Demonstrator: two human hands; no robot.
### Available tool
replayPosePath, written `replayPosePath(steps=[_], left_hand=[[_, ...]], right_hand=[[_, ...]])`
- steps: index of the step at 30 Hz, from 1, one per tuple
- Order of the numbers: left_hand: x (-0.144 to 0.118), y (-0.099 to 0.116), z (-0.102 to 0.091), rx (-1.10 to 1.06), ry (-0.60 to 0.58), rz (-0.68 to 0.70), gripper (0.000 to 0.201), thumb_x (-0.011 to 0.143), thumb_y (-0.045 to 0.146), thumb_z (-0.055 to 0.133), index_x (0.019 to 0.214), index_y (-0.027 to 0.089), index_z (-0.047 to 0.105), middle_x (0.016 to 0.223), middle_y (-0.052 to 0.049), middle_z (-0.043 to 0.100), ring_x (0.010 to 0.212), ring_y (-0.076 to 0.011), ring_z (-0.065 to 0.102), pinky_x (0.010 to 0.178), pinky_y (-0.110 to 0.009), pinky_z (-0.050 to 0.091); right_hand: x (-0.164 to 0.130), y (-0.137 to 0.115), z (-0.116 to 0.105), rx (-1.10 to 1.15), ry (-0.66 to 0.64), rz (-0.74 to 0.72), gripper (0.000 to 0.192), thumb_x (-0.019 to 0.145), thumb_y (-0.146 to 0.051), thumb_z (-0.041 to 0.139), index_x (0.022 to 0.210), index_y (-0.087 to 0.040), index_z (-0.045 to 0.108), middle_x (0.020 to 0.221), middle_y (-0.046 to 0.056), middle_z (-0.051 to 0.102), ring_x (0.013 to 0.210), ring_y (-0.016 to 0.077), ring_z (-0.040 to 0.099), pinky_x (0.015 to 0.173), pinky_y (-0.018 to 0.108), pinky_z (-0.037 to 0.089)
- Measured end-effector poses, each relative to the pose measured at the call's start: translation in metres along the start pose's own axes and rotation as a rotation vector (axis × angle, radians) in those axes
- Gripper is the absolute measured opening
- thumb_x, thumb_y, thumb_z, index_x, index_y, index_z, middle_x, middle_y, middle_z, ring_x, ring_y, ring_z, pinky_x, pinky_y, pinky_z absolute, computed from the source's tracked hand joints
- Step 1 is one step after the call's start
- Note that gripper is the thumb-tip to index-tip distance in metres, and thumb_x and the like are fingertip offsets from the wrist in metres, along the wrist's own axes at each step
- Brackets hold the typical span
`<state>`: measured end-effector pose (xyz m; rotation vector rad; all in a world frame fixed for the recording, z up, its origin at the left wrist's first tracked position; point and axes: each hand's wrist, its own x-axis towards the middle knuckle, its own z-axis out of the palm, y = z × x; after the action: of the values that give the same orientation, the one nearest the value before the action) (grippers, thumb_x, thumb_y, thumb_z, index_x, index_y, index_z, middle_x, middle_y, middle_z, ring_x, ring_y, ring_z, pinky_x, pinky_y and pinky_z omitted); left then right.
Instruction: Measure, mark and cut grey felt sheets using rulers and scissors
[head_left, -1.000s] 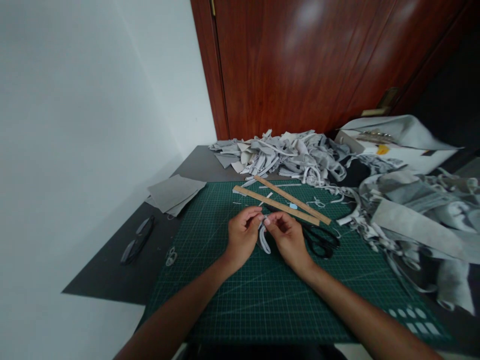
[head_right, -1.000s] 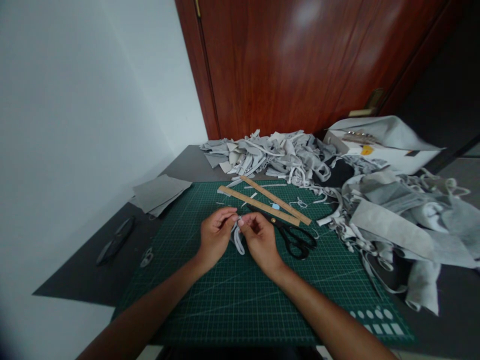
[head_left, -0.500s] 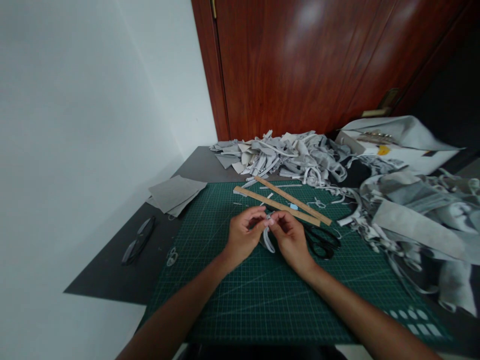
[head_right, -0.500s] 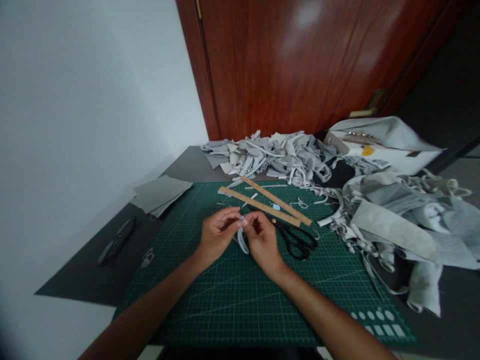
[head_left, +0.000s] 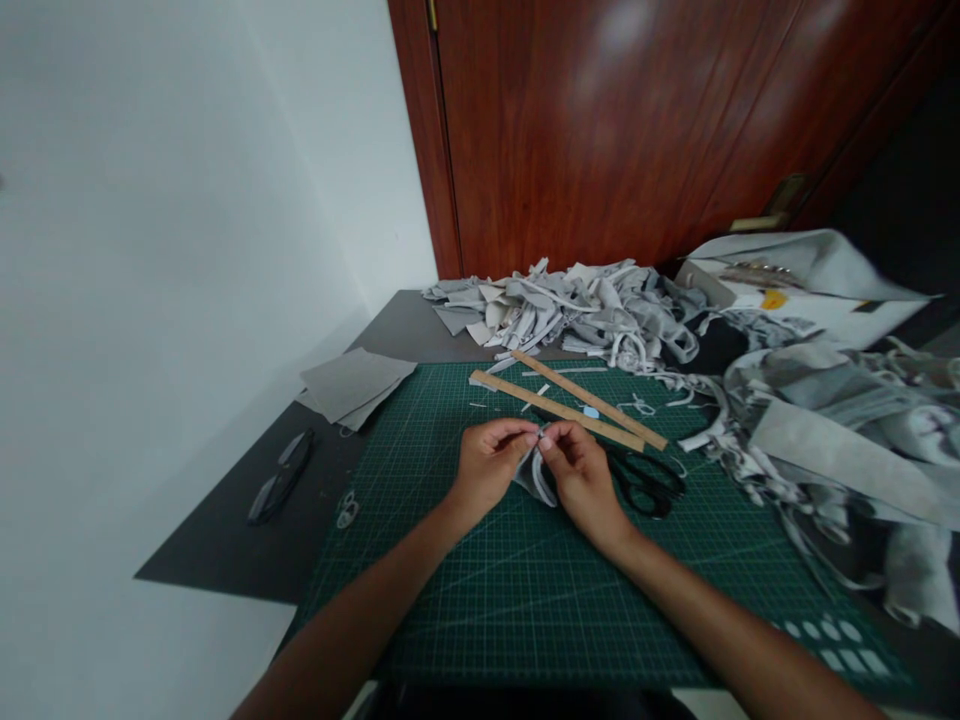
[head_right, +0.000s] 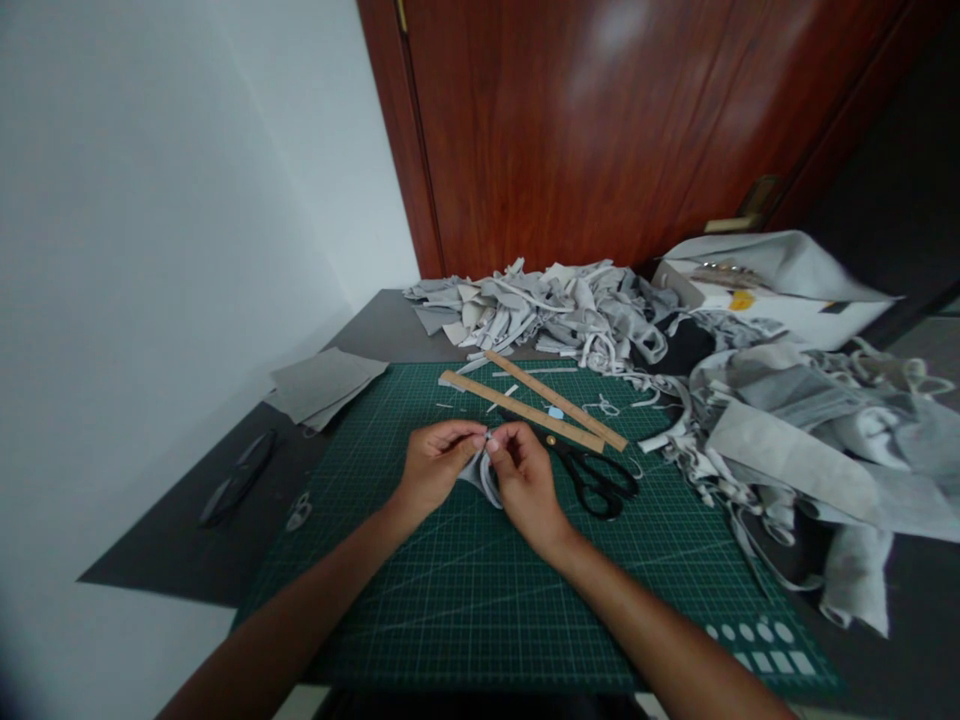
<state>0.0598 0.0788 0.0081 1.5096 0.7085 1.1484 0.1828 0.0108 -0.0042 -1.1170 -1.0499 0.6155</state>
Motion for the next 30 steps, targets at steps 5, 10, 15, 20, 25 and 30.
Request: replayPosePath(steps=[5,10,15,20,25,30], left_hand=[[-0.002,0.003,0.003,-0.049,0.008,0.002,0.015,0.080,0.030,0.078,0.087,0.018,0.079,0.087,-0.007,0.080,0.080,-0.0191,0.075,0.077,-0.028,0.058],[-0.003,0.003,0.006,-0.184,0.005,-0.078,0.033,0.074,0.031,0.084,0.102,0.017,0.072,0.087,-0.005,0.078,0.077,-0.0169,0.073,0.072,-0.026,0.056],[-0.003,0.006,0.006,-0.201,-0.015,-0.059,0.037,0.074,0.028,0.084,0.105,0.017,0.066,0.081,-0.002,0.075,0.073,-0.0147,0.069,0.070,-0.024,0.053],[-0.001,0.005,0.005,-0.186,-0.002,-0.021,0.034,0.074,0.027,0.083,0.100,0.017,0.064,0.080,-0.002,0.075,0.073,-0.0150,0.071,0.071,-0.024,0.055],[-0.004,0.003,0.002,-0.025,0.039,0.091,0.021,0.081,0.026,0.077,0.099,0.017,0.070,0.087,-0.005,0.078,0.081,-0.0172,0.074,0.076,-0.026,0.058],[-0.007,0.004,0.001,0.045,0.091,0.154,0.019,0.083,0.024,0.076,0.101,0.018,0.072,0.090,-0.004,0.079,0.082,-0.0169,0.076,0.077,-0.026,0.060]], right_hand=[[-0.003,0.001,0.000,-0.019,-0.019,-0.039,0.017,0.096,-0.040,0.064,0.088,-0.026,0.059,0.077,-0.001,0.059,0.071,0.0187,0.054,0.064,0.031,0.045],[-0.006,0.004,-0.001,-0.060,-0.035,-0.079,0.010,0.099,-0.036,0.062,0.096,-0.026,0.059,0.086,0.000,0.062,0.077,0.0190,0.058,0.069,0.031,0.047],[-0.005,0.004,-0.002,-0.094,-0.016,-0.104,0.009,0.098,-0.034,0.064,0.094,-0.026,0.060,0.087,0.000,0.064,0.079,0.0192,0.060,0.072,0.033,0.048],[-0.004,0.000,0.000,-0.029,0.026,-0.036,0.013,0.092,-0.036,0.071,0.089,-0.024,0.066,0.082,0.000,0.068,0.075,0.0188,0.062,0.071,0.032,0.050],[-0.004,-0.005,0.002,0.057,0.021,-0.011,0.014,0.089,-0.036,0.075,0.089,-0.023,0.071,0.079,0.000,0.072,0.073,0.0185,0.065,0.068,0.031,0.053],[-0.003,-0.004,-0.001,-0.002,-0.026,-0.058,0.016,0.097,-0.037,0.066,0.098,-0.025,0.076,0.086,0.002,0.078,0.080,0.0210,0.071,0.076,0.035,0.057]])
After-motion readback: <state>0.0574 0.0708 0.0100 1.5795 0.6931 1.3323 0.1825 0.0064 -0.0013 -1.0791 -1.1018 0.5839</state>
